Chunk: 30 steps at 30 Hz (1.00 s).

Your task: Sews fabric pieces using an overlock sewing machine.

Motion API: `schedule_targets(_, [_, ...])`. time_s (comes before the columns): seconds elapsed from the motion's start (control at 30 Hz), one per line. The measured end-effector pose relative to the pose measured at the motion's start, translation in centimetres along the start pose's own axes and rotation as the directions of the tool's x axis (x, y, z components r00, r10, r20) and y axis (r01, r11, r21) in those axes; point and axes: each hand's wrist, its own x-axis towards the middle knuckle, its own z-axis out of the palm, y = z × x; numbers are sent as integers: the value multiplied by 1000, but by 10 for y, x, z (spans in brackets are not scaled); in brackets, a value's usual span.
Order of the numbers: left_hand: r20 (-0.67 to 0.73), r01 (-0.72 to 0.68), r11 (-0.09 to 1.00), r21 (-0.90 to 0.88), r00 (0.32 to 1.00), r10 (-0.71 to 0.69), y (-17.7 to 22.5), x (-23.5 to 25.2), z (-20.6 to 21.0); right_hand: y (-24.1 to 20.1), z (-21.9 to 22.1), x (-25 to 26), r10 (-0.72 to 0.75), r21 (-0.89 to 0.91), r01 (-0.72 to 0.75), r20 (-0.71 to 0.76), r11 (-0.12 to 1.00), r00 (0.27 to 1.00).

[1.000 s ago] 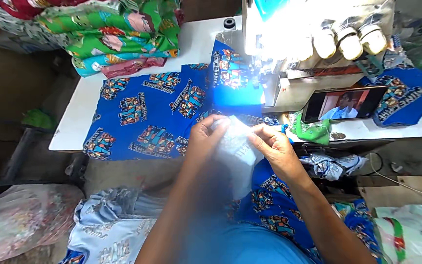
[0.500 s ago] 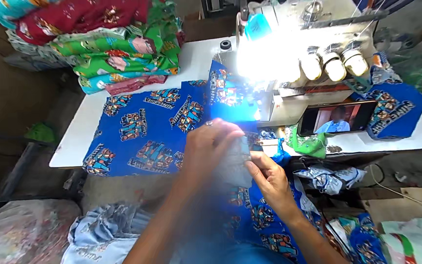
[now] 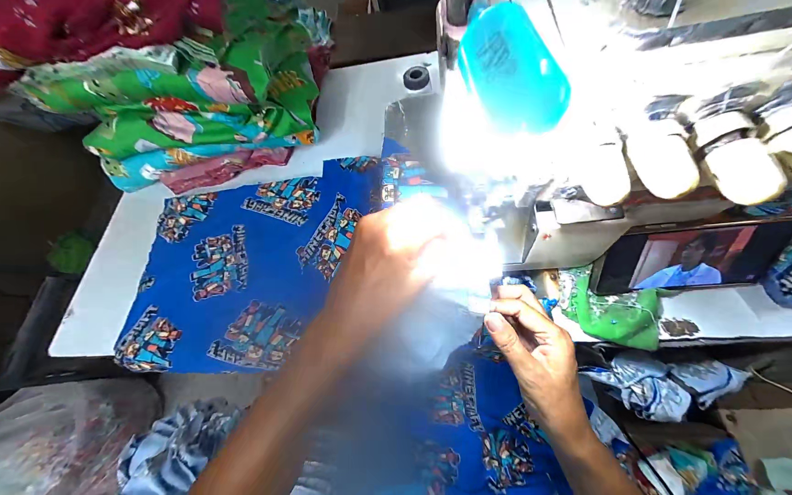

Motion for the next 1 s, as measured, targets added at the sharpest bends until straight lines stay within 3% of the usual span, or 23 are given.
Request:
schedule_targets(0.13, [43,27,1000,1,999,-27,1,7,-4,0,-1,2,-18,61,19,-15,998,1000])
schedule_targets(0.27, [1,56,992,115,998,-56,6,11,2,-5,1,4,11,123,-6,-38,992,999])
schedule_targets(0.53, [-55,134,991,-7,989,-135,6,-13,1,-14,6,5,-34,-7,34,-31,999,999])
schedule_targets(0.83, [-136,202,979,-31,969,-204,-2,12,15,-28,8,9,-74,-17,72,-85,997,994])
schedule_targets(1.0, [-101,152,987,-44,983,-156,-21,20,13,-27,11,15,-130,-83,125,-58,989,990])
